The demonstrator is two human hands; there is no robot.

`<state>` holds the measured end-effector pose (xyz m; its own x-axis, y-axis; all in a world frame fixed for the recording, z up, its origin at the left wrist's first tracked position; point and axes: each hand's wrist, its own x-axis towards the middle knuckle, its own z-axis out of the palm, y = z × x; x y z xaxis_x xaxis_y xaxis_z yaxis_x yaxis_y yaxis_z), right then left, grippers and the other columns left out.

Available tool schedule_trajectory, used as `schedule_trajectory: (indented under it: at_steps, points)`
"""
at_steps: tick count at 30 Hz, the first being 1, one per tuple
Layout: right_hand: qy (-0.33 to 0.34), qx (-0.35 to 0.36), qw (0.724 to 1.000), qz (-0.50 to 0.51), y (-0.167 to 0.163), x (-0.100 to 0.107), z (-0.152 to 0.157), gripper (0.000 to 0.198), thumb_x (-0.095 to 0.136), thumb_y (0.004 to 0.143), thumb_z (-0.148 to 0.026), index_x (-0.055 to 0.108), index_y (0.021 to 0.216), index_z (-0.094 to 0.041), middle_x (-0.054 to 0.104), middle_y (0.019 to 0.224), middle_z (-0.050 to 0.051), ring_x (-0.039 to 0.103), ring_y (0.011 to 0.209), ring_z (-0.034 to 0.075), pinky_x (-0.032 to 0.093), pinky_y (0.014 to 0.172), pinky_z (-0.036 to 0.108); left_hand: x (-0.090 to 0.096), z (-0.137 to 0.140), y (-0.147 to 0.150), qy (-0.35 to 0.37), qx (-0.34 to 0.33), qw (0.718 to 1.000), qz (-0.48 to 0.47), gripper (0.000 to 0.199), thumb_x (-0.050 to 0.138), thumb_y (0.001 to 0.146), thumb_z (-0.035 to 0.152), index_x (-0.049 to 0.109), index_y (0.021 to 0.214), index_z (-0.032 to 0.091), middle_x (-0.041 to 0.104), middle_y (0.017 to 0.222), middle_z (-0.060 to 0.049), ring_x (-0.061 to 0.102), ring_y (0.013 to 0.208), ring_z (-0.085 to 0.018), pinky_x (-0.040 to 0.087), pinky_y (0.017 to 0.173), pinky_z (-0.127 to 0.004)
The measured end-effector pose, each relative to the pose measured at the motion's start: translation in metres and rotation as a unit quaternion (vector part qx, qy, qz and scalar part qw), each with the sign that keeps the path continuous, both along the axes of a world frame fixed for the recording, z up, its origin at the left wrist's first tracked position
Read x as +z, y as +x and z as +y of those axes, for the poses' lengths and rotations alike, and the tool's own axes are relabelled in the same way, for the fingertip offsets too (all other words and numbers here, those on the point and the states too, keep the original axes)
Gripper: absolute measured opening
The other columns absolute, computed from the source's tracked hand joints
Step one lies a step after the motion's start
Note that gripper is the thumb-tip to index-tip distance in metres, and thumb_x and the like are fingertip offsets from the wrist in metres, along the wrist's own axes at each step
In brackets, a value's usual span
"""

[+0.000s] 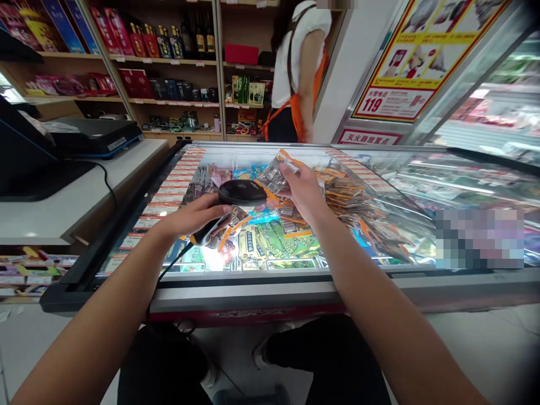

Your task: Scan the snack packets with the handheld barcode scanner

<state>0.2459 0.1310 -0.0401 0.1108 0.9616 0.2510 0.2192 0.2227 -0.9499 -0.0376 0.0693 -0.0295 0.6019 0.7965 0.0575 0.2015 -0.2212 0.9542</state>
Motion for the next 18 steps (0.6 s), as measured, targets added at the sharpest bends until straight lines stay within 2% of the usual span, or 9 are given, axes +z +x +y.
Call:
schedule_trajectory:
  at_steps: [4, 11, 14, 18]
  points:
    - [-0.013, 0.025, 0.995, 0.091, -0.002, 0.004, -0.005, 0.046, 0.075, 0.093, -0.054, 0.065, 0.129, -0.027, 0.070, 0.095, 0.001, 0.073, 0.080, 0.017, 0.070, 0.072, 0.035, -0.002, 0.001, 0.002, 0.024, -0.007, 1.000, 0.007, 0.044, 0.064, 0.097, 0.059, 0.058, 0.083, 0.018, 0.061, 0.068, -0.002, 0.057, 0.057, -0.013, 0.048, 0.051, -0.025]
    - [-0.006, 0.011, 0.998, 0.060, -0.010, 0.007, -0.012, 0.049, 0.069, 0.098, -0.050, 0.063, 0.140, -0.027, 0.070, 0.101, 0.004, 0.075, 0.094, 0.023, 0.069, 0.076, 0.038, -0.001, 0.001, 0.002, 0.018, -0.015, 1.000, 0.007, 0.046, 0.066, 0.096, 0.060, 0.060, 0.080, 0.017, 0.061, 0.067, -0.002, 0.057, 0.054, -0.013, 0.047, 0.049, -0.024]
    - [0.037, -0.017, 0.998, 0.049, -0.002, 0.015, -0.011, 0.045, 0.068, 0.098, -0.051, 0.064, 0.137, -0.027, 0.072, 0.105, 0.006, 0.075, 0.098, 0.025, 0.068, 0.075, 0.039, 0.000, 0.001, 0.002, 0.002, -0.022, 0.999, -0.028, 0.045, 0.066, 0.096, 0.061, 0.058, 0.085, 0.018, 0.060, 0.067, -0.001, 0.056, 0.050, -0.012, 0.046, 0.046, -0.024]
    - [0.135, -0.107, 0.985, -0.026, 0.041, 0.029, -0.003, 0.044, 0.063, 0.101, -0.052, 0.060, 0.134, -0.024, 0.073, 0.114, 0.009, 0.073, 0.102, 0.026, 0.063, 0.078, 0.040, 0.002, 0.001, 0.001, -0.002, -0.001, 0.998, -0.056, 0.042, 0.064, 0.096, 0.059, 0.057, 0.087, 0.019, 0.060, 0.066, 0.000, 0.056, 0.050, -0.013, 0.047, 0.047, -0.024]
